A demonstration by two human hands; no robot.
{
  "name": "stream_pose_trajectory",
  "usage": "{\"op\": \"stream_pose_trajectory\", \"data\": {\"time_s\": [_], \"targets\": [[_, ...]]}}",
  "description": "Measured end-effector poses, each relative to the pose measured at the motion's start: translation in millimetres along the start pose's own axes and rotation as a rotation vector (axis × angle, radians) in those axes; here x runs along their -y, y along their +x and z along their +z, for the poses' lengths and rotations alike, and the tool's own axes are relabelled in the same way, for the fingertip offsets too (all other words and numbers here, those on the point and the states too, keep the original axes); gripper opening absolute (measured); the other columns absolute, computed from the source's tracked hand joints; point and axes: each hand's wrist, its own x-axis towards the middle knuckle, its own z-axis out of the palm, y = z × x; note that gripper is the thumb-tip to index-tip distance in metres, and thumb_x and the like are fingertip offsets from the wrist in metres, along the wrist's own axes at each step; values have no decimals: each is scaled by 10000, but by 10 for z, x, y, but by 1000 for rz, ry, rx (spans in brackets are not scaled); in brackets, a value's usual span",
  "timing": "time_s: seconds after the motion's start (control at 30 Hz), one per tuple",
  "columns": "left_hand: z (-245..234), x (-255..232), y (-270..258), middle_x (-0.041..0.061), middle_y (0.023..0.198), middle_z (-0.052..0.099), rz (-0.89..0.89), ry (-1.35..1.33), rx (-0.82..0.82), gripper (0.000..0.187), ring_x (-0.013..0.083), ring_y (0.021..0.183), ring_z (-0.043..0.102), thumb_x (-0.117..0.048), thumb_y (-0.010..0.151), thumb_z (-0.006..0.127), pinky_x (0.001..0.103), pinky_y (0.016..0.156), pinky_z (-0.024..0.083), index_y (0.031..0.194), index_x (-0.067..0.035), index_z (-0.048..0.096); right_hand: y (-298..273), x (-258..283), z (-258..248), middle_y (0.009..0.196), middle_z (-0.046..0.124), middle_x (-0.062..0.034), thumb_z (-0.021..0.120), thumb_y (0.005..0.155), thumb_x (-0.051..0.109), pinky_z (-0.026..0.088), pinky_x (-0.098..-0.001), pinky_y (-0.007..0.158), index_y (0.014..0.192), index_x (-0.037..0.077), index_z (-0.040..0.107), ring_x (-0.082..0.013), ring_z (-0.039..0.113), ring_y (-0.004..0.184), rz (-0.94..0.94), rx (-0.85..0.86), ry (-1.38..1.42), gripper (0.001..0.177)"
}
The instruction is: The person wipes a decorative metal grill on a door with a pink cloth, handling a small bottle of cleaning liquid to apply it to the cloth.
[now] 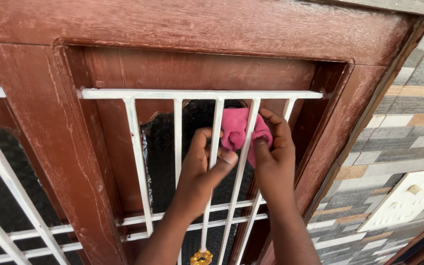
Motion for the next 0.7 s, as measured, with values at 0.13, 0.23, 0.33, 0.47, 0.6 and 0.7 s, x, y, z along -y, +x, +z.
{"op": "stream_pose_trajectory", "data": {"time_s": [0.13, 0.23, 0.33, 0.47, 0.6, 0.7], "targets": [[-78, 48, 84, 146, 1109, 672, -155, -114, 15, 640, 217, 1073, 596, -447, 980, 625, 386, 995, 464, 1365, 64, 622, -126, 7, 79, 959, 713, -143, 661, 985, 36, 557, -285, 749, 1285, 58, 687, -194, 724, 820, -49, -202, -686, 302], [27, -78, 33, 172, 1353, 564, -5, 115, -58, 632, 243, 1272, 581, -483, 964, 583, 374, 1115, 457, 1341, 23, 617, -201, 48, 86, 1036, 730, -119, 738, 942, 75, 595, -322, 739, 1232, 35, 686, -216, 763, 847, -236, -305, -751, 297], [124, -223, -60, 228, 1496, 409, 143, 509, -88, 706, 330, 1442, 442, -496, 963, 555, 431, 1199, 346, 1474, -10, 520, -265, 35, 150, 1189, 695, -155, 729, 960, 60, 606, -326, 802, 1184, 7, 652, -260, 740, 955, -420, -366, -737, 242], [112, -278, 29, 292, 1699, 93, 168, 455, -72, 947, 405, 1578, 257, -661, 1043, 342, 494, 1257, 284, 1617, 77, 189, -463, 55, 244, 1297, 603, -241, 644, 999, 0, 591, -348, 944, 1247, -30, 609, -338, 682, 1149, -533, -396, -697, 252], [78, -262, 13, 300, 1753, -39, 142, 663, -42, 1017, 458, 1649, 53, -719, 1048, 212, 532, 1293, 206, 1621, 115, 110, -678, 70, 370, 1312, 653, -170, 473, 995, -56, 574, -371, 1012, 1335, -18, 595, -300, 688, 1201, -381, -167, -430, 363], [35, -263, -20, 279, 1757, -35, 127, 615, -53, 1054, 429, 1629, 160, -767, 1006, 172, 498, 1273, 288, 1617, 91, 134, -666, 39, 410, 1479, 556, -190, 438, 1013, -9, 492, -396, 1126, 1497, -16, 451, -289, 604, 1336, -161, 73, -126, 484]]}}
